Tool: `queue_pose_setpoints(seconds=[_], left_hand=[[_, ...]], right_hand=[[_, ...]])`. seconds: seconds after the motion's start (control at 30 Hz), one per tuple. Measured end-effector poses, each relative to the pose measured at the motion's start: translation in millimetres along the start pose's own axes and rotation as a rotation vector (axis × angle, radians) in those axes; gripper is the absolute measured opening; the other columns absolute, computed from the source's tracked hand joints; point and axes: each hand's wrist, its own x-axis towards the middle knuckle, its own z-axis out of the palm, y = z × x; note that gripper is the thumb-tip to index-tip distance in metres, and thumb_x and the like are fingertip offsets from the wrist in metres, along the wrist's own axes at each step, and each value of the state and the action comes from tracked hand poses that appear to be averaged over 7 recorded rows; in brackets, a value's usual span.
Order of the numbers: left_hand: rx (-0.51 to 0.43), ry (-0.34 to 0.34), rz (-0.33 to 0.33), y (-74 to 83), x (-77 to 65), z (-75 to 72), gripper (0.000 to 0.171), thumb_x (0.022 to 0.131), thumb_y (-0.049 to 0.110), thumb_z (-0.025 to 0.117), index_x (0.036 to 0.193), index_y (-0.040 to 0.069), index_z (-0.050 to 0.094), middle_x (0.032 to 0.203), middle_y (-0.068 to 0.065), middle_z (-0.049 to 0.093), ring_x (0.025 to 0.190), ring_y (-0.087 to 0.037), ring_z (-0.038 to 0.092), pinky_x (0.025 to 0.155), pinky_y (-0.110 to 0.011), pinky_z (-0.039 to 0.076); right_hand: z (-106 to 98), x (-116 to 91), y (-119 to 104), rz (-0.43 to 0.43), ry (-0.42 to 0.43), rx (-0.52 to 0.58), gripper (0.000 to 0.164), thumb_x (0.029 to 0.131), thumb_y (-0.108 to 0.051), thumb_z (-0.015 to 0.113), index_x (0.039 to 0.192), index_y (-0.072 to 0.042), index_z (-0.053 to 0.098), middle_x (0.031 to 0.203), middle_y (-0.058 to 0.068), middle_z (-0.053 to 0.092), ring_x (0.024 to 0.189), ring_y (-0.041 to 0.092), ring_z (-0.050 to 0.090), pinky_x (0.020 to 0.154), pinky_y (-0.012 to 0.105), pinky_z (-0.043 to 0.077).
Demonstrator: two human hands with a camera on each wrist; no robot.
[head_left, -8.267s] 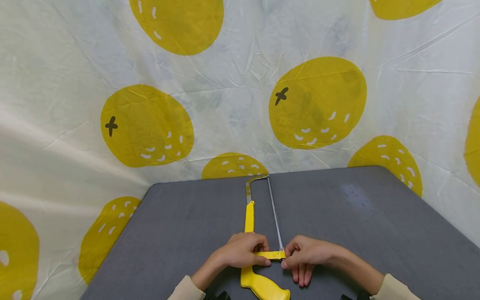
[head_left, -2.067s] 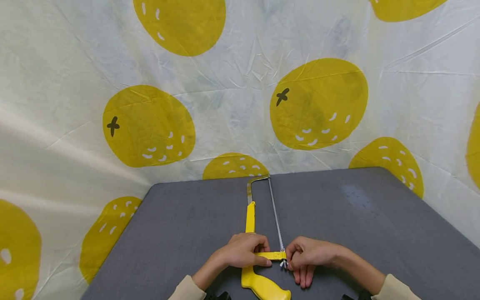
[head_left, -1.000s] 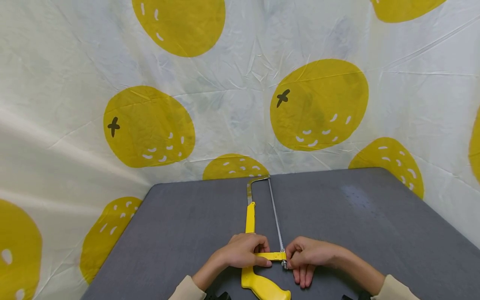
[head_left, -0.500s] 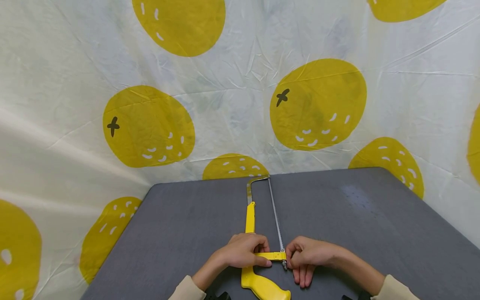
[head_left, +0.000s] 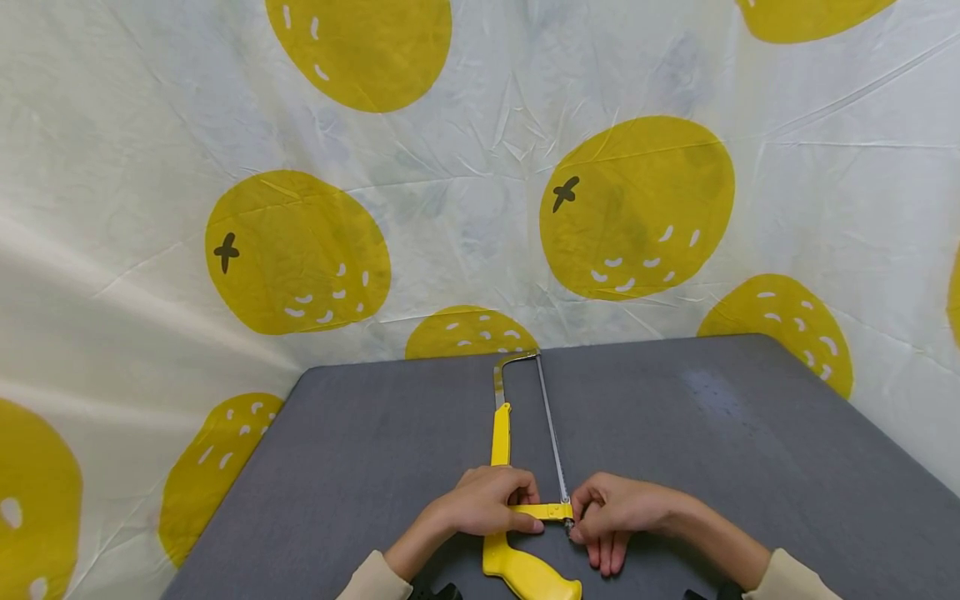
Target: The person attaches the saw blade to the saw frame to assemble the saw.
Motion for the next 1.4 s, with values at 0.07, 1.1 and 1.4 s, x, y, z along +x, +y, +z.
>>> queue_pose_setpoints(seconds=[0.07,1.1,1.4], left_hand=[[-0.003,-0.001,-0.003,0.2,0.1,-0.5,0.017,0.089,0.041,0.079,0.092,0.031,0.067,0.074,0.017,0.055,0.063,0.001,0.049,0.061,-0.021,0.035],[0.001,-0.003,0.004,0.2,1.5,-1.8,0.017,0.089,0.042,0.079,0.092,0.031,0.066,0.076,0.017,0.055,0.063,0.002,0.048,0.061,-0.02,0.035],[0.009,0.001,0.002,-0.7,0.4,-0.7,0.018,0.089,0.042,0.08,0.092,0.031,0.066,0.075,0.017,0.055,0.064,0.002,0.048,0.061,-0.021,0.035]], right_hand=[[-0.2,0.0,-0.5,0.007,0.0,0.004,0.007,0.096,-0.01,0.067,0.098,-0.005,0.064,0.074,0.001,0.075,0.059,0.003,0.071,0.054,0.024,0.057],[-2.7,-1.9,-2.2,0.005,-0.022,0.006,0.007,0.095,-0.006,0.059,0.1,-0.004,0.062,0.077,0.005,0.074,0.061,0.006,0.072,0.057,0.026,0.059],[-2.0,-2.1,-2.2,0.01,-0.02,-0.004,0.008,0.093,-0.005,0.058,0.101,-0.003,0.062,0.078,0.005,0.074,0.061,0.006,0.072,0.057,0.026,0.059]])
